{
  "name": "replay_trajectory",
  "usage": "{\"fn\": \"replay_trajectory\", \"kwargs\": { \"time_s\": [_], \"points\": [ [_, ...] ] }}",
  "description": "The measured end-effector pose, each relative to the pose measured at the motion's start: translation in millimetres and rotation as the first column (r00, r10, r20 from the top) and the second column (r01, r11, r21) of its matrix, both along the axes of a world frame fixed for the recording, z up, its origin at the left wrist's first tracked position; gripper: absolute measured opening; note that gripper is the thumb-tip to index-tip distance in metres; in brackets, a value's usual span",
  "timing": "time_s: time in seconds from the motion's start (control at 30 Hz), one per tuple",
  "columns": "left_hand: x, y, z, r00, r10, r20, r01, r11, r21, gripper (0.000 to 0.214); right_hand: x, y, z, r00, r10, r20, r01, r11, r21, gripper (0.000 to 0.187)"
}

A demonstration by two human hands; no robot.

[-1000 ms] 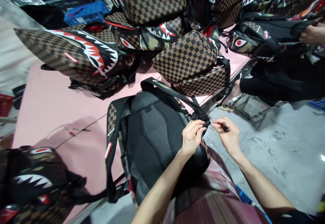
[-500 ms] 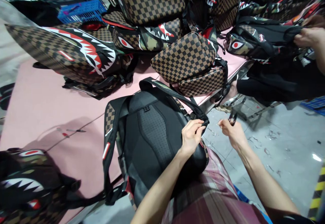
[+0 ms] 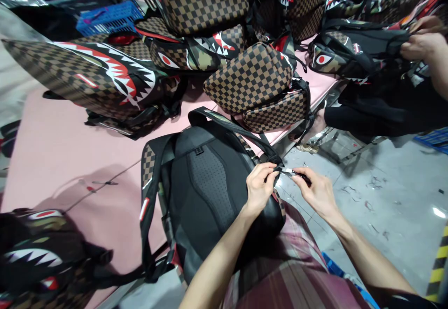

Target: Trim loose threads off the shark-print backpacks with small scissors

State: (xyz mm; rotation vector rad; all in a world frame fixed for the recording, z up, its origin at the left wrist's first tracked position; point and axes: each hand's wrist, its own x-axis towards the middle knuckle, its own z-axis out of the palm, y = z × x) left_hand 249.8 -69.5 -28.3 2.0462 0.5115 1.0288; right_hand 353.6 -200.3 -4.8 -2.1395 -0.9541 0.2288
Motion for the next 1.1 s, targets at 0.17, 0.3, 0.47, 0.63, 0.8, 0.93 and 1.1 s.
{"fn": "replay_trajectory", "kwargs": {
  "time_s": [0.17,0.3,0.47,0.63,0.8,0.93,1.1],
  "points": [
    [0,-1,-0.2,1.0,-0.006,0.005,0.006,1.0,0.023,0.008,-1,5,1.3,0.999,0.032,0.003,-0.032,0.999,0.014,0.028],
    [0,-1,0.3,1.0,-0.009,0.008,0.009,0.999,0.031,0.009,0,6,1.3,0.999,0.025,0.02,-0.025,0.999,0.027,0.026],
    [0,1,-0.4,1.0,-0.013,0.003,0.013,1.0,0.021,0.01,6,6,-0.8,0.968,0.009,-0.252,0.013,0.997,0.082,0.027],
    [-1,-1,0.6,1.0,-0.019,0.006,0.019,1.0,-0.007,0.01,10,7,1.0,0.951,-0.004,-0.31,0.031,0.996,0.082,0.027],
    [1,-1,8.6,0.999,0.03,-0.032,-0.041,0.885,-0.464,0.008,14,13,-5.5,0.831,0.02,-0.556,0.136,0.962,0.237,0.027],
    [8,5,13.1,0.996,-0.066,-0.062,-0.033,0.366,-0.93,0.021,17,31,-16.0,0.789,0.0,-0.615,0.217,0.936,0.277,0.032],
    [9,12,17.9,0.991,-0.131,-0.011,0.01,0.159,-0.987,0.03,11,58,-27.7,0.66,0.073,-0.747,0.196,0.944,0.266,0.039]
  ]
}}
